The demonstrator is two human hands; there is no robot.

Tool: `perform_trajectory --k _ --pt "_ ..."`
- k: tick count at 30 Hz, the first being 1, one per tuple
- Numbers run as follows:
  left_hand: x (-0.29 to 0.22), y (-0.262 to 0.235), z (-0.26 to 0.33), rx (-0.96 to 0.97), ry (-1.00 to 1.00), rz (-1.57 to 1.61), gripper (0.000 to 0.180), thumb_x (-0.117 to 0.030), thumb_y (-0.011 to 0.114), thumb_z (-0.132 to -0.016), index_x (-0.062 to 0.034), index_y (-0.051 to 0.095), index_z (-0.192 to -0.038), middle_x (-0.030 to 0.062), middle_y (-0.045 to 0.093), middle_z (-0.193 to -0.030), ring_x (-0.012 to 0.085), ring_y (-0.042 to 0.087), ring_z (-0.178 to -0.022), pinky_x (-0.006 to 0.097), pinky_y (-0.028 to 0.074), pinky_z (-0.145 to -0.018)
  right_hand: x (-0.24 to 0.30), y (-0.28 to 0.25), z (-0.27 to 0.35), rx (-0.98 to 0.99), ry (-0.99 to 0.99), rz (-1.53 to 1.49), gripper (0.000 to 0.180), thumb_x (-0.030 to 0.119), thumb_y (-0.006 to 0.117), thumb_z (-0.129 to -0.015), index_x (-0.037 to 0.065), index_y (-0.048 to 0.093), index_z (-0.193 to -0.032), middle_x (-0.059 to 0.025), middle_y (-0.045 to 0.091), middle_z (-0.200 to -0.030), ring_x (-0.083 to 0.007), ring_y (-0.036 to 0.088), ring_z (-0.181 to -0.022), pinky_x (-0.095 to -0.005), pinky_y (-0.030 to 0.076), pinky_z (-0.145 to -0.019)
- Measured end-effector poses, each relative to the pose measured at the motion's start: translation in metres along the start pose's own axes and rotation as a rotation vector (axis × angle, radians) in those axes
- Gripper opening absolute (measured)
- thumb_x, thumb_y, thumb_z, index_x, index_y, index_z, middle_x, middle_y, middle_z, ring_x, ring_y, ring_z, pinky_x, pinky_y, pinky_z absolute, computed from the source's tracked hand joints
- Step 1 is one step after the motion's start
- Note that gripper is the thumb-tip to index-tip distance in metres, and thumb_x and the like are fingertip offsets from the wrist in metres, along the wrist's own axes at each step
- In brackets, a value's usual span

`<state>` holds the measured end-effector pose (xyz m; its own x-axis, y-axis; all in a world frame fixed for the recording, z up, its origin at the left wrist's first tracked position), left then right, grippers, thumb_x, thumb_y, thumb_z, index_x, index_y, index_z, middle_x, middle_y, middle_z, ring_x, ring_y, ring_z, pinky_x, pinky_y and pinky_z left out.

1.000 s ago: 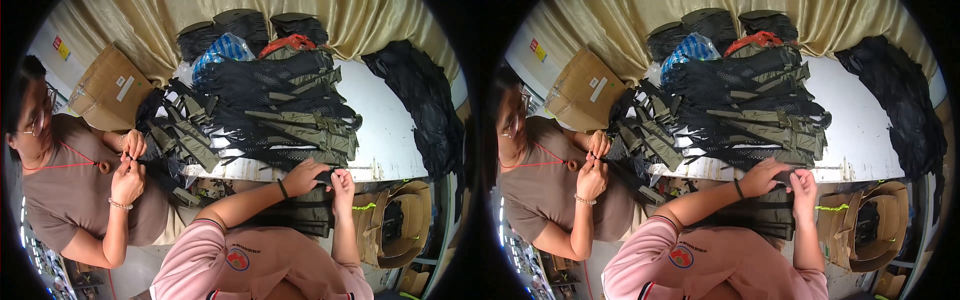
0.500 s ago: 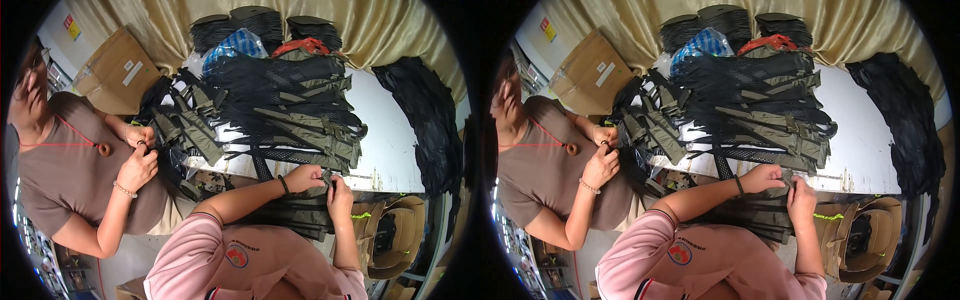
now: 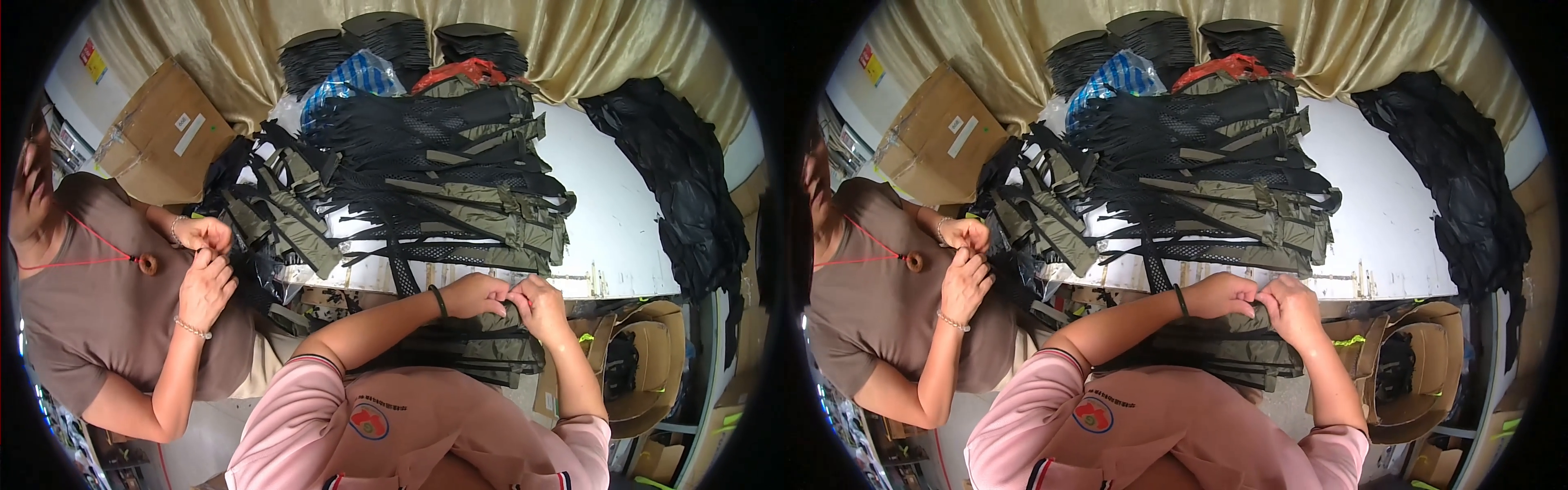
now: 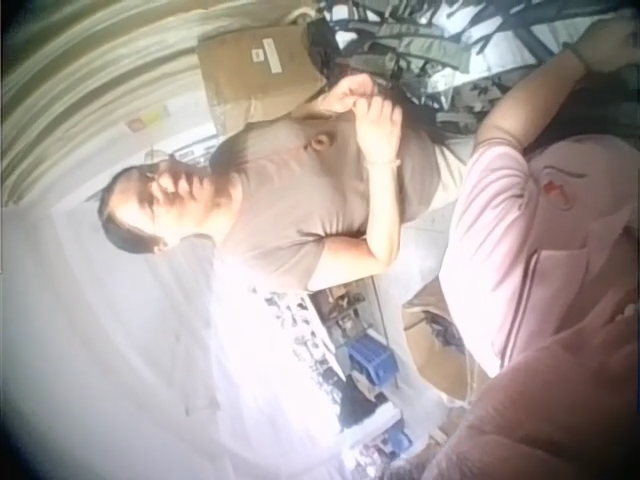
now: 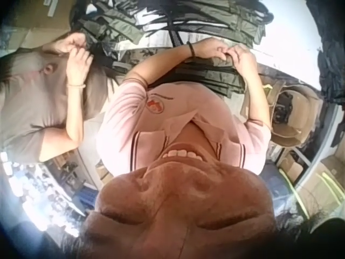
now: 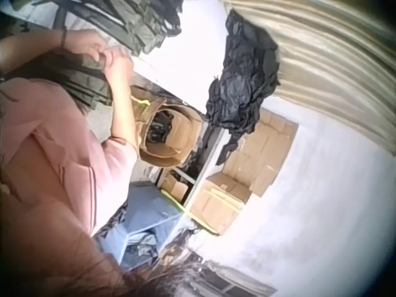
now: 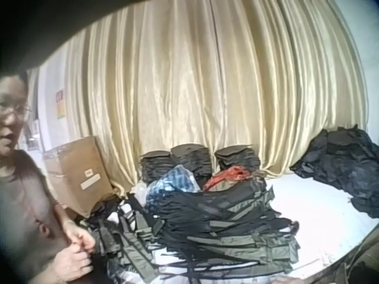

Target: Inspecting and organizing mesh-like fabric components of tactical or sporting gear on a workbench.

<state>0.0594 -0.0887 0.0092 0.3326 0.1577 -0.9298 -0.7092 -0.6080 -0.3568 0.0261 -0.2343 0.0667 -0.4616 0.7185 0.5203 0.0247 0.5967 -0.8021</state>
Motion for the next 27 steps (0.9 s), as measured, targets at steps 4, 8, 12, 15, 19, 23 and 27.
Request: perform_trajectory --k 4,8,12,15,19,23,27 --pt "-0.029 0.014 0.006 -0.161 0.278 -0.327 0.022 -0.021 0.066 -0.081 -0.0083 0.050 -0.074 0.0068 0.049 -0.069 0.0254 0.049 -0.064 0.035 0.040 -0.062 -0.010 0.001 0.005 -0.231 0.095 -0.039 0.012 0.004 0.059 -0.077 0.001 0.050 -0.071 -0.0144 0.052 -0.073 -0.0339 0.053 -0.068 -0.0393 0.045 -0.063" --pt "-0.049 0.034 0.023 -0.127 0.410 -0.555 0.016 -0.024 0.061 -0.083 -0.0105 0.051 -0.079 0.0073 0.052 -0.077 0.0276 0.054 -0.077 0.039 0.040 -0.069 -0.089 0.013 0.033 -0.463 0.546 -0.709 0.024 0.007 0.052 -0.091 0.008 0.045 -0.069 0.0068 0.041 -0.063 -0.0047 0.036 -0.059 -0.0222 0.036 -0.056" --pt "-0.014 0.009 0.020 -0.316 0.020 0.020 0.020 -0.014 0.065 -0.082 -0.0031 0.048 -0.078 0.0119 0.048 -0.069 0.0267 0.049 -0.063 0.034 0.042 -0.060 -0.070 0.014 0.037 -0.420 0.531 -0.742 0.016 0.014 0.057 -0.093 0.005 0.057 -0.081 0.0068 0.050 -0.068 -0.0021 0.041 -0.062 -0.0188 0.034 -0.057" --pt "0.002 0.000 0.017 -0.326 -0.082 0.166 0.015 -0.010 0.065 -0.085 -0.0045 0.051 -0.083 0.0021 0.052 -0.071 0.0087 0.047 -0.065 0.024 0.041 -0.061 -0.062 -0.005 0.013 -0.236 0.404 -0.545 0.020 0.012 0.061 -0.090 0.005 0.060 -0.108 0.0050 0.042 -0.063 -0.0065 0.040 -0.061 -0.0240 0.037 -0.056" --pt "0.011 -0.002 0.013 -0.284 -0.134 0.316 0.010 -0.006 0.062 -0.087 -0.0048 0.055 -0.094 -0.0036 0.057 -0.080 0.0036 0.049 -0.072 0.020 0.042 -0.065 0.005 -0.070 -0.059 -0.111 0.180 -0.121 0.060 0.008 0.059 -0.086 0.021 0.038 -0.141 -0.0110 0.049 -0.061 -0.0199 0.050 -0.056 -0.0302 0.044 -0.061" --pt "0.002 0.003 0.008 -0.223 -0.180 0.639 0.020 0.002 0.055 -0.089 -0.0043 0.055 -0.108 -0.0029 0.061 -0.091 0.0027 0.054 -0.082 0.019 0.044 -0.073 0.061 -0.085 -0.187 -0.087 -0.166 0.351 0.060 0.009 0.049 -0.084 0.024 0.038 -0.141 -0.0169 0.066 -0.088 -0.0355 0.063 -0.081 -0.0451 0.049 -0.072" --pt "-0.004 -0.002 0.001 -0.264 -0.176 0.658 0.018 0.000 0.056 -0.090 -0.0038 0.056 -0.108 -0.0028 0.061 -0.092 0.0022 0.054 -0.083 0.019 0.044 -0.074 0.094 -0.080 -0.274 0.099 -0.067 0.508 0.053 0.008 0.049 -0.085 0.022 0.045 -0.136 -0.0126 0.066 -0.105 -0.0289 0.065 -0.094 -0.0411 0.051 -0.075"
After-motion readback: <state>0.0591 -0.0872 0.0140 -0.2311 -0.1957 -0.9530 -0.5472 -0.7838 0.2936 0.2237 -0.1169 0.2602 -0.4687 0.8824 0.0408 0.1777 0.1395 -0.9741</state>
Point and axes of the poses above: each hand's wrist, its own z-axis away from the middle knuckle, its own y-axis out of the palm, x = y × z, the point moved 4 cm from there along -z, towards the middle knuckle
